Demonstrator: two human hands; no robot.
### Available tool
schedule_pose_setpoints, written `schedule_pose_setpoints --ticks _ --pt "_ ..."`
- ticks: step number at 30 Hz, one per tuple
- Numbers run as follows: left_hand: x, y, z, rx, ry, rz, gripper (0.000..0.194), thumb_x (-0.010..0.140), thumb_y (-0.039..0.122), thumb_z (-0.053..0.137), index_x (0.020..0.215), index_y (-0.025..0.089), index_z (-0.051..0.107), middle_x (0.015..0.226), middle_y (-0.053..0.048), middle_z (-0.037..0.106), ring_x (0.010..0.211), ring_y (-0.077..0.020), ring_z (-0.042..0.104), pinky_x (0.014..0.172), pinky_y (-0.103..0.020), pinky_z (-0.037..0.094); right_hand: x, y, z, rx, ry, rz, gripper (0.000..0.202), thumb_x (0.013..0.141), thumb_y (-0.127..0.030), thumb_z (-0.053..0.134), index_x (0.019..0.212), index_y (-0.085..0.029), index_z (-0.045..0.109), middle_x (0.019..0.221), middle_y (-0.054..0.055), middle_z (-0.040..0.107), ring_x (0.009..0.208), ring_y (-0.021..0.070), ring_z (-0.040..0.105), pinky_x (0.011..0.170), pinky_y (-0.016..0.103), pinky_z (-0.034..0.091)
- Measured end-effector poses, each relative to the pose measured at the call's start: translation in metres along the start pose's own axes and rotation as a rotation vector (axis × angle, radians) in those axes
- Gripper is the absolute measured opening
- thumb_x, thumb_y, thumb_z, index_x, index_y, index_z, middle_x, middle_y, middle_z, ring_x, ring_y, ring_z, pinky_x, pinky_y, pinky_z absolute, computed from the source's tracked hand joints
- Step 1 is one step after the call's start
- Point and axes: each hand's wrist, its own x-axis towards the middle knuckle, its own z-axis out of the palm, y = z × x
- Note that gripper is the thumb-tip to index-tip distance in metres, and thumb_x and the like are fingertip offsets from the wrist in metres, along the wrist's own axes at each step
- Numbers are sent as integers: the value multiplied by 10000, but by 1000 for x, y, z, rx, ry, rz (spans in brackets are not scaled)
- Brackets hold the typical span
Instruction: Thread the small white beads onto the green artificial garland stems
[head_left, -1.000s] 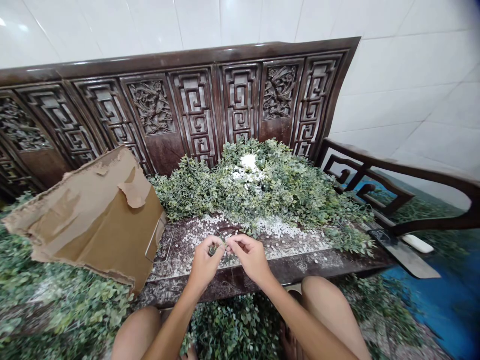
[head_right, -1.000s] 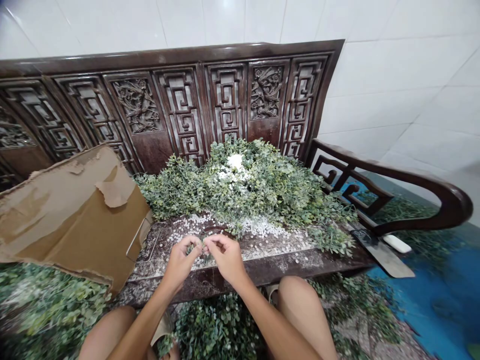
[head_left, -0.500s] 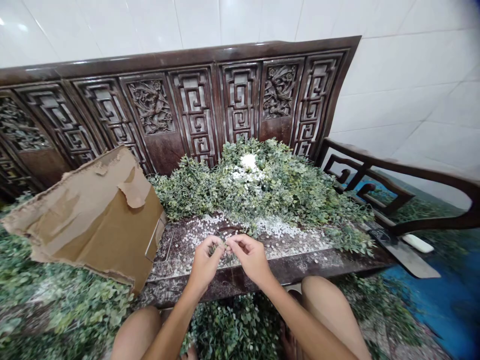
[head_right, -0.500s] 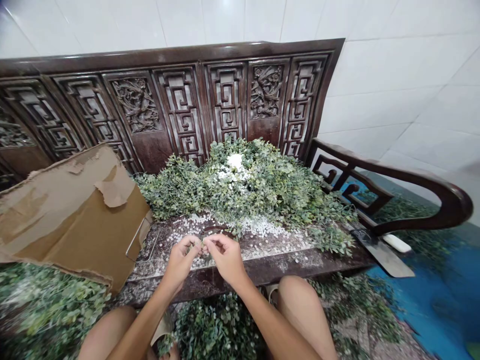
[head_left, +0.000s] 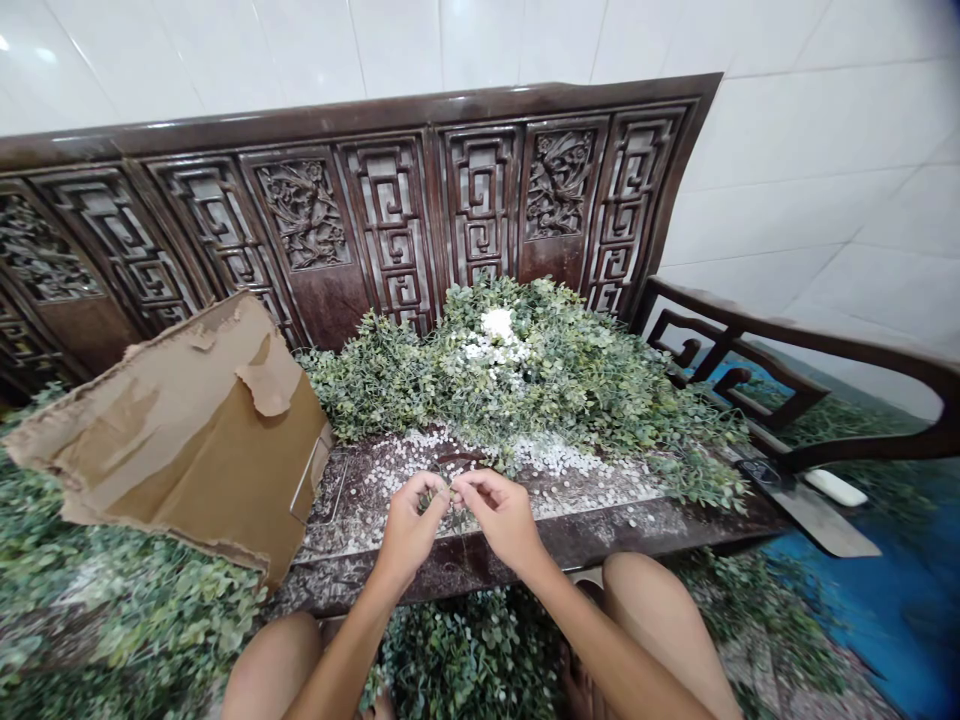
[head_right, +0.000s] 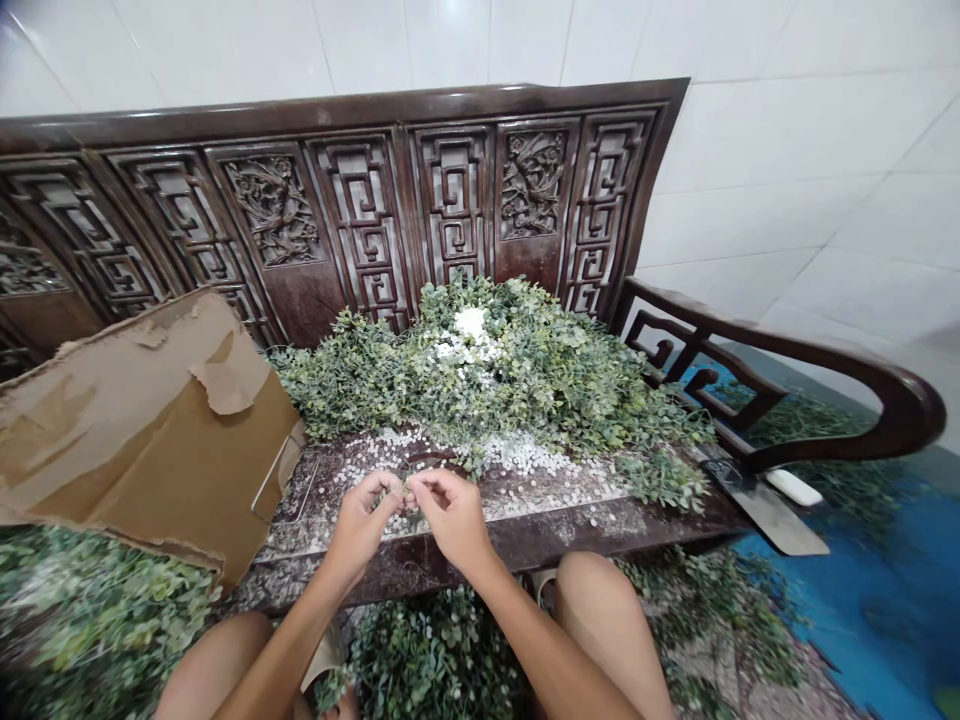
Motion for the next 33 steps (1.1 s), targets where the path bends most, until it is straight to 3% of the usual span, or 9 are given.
schedule_pose_setpoints --ticks 13,25,33 --pt "-1 -2 -2 3 -7 19 112 828 233 553 736 183 592 736 -6 614 754 -168 567 723 -250 430 1 -3 -4 -178 -71 -132 169 879 -252 574 790 -186 701 783 44 682 706 158 620 641 251 478" --pt "-3 -5 -1 -42 -8 2 141 835 263 553 724 181 583 713 -7 594 728 -165 549 700 -250 418 4 -9 -7 -213 -171 -146 222 909 -279 542 779 -182 694 737 30 638 683 148 596 644 244 466" --pt "-3 -1 -1 -33 -1 -16 161 827 292 559 714 180 584 703 -12 596 723 -167 552 698 -250 422 3 -6 -5 -171 -141 -124 218 898 -303 555 807 -194 721 742 35 666 682 159 614 656 260 491"
